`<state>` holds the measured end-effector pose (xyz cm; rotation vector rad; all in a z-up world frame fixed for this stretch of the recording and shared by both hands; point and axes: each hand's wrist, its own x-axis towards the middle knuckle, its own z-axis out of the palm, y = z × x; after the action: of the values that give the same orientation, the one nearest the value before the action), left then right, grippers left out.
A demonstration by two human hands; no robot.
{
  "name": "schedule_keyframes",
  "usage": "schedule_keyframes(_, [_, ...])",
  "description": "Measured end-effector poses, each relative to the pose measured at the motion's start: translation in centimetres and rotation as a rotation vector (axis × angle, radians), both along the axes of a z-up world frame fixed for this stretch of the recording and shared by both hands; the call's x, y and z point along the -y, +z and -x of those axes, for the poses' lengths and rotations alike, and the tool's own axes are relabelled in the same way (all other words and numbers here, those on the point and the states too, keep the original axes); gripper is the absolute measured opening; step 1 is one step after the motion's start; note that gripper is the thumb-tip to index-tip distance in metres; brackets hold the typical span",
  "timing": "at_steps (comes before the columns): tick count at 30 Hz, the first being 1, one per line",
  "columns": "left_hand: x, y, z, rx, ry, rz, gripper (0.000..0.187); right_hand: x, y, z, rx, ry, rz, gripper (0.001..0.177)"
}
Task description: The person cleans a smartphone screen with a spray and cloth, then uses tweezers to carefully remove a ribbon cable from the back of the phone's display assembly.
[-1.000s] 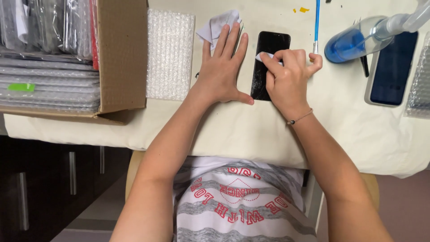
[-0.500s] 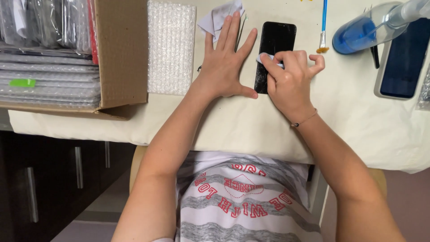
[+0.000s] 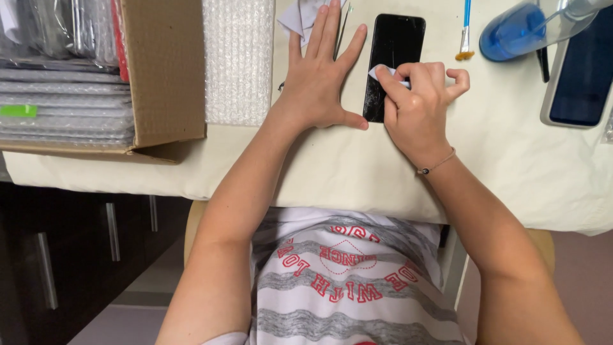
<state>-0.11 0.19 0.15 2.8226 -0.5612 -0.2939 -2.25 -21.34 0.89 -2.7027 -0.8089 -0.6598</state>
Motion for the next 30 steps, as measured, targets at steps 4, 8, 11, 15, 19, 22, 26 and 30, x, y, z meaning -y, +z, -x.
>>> schedule_keyframes(4, [-0.2,0.2,-0.4,0.006,-0.018,0.014,0.159,0.2,0.4,0.4,-0.007,0.009,0.034,0.046])
schedule_keyframes(8, [-0.1,0.6,-0.3,-0.025,-0.007,0.013,0.155,-0.6,0.2,0.5,-0.014,0.004,-0.001,0.047])
schedule_keyframes(11, [-0.2,-0.1,-0.2,0.020,-0.013,0.018,0.157,0.1,0.5,1.7,-0.058,0.049,0.011,0.045])
schedule_keyframes(15, [-0.3,-0.5,-0.2,0.059,-0.033,0.036,0.150,0.2,0.1,1.3,-0.067,0.007,-0.013,0.045])
schedule_keyframes(19, [-0.5,-0.6,-0.2,0.084,-0.061,0.022,0.145,0.0,0.4,2.1,-0.065,0.026,0.002,0.046])
schedule_keyframes(22, [-0.4,-1.2,-0.4,0.115,-0.060,0.026,0.146,0.2,0.5,2.1,-0.082,0.013,0.011,0.046])
schedule_keyframes(26, [-0.4,-0.2,-0.2,0.074,-0.059,0.000,0.144,-0.5,0.6,2.7,-0.069,0.022,0.014,0.039])
schedule_keyframes(30, [-0.4,-0.2,-0.3,0.081,-0.057,0.002,0.148,0.1,0.8,3.1,-0.077,0.017,0.047,0.038])
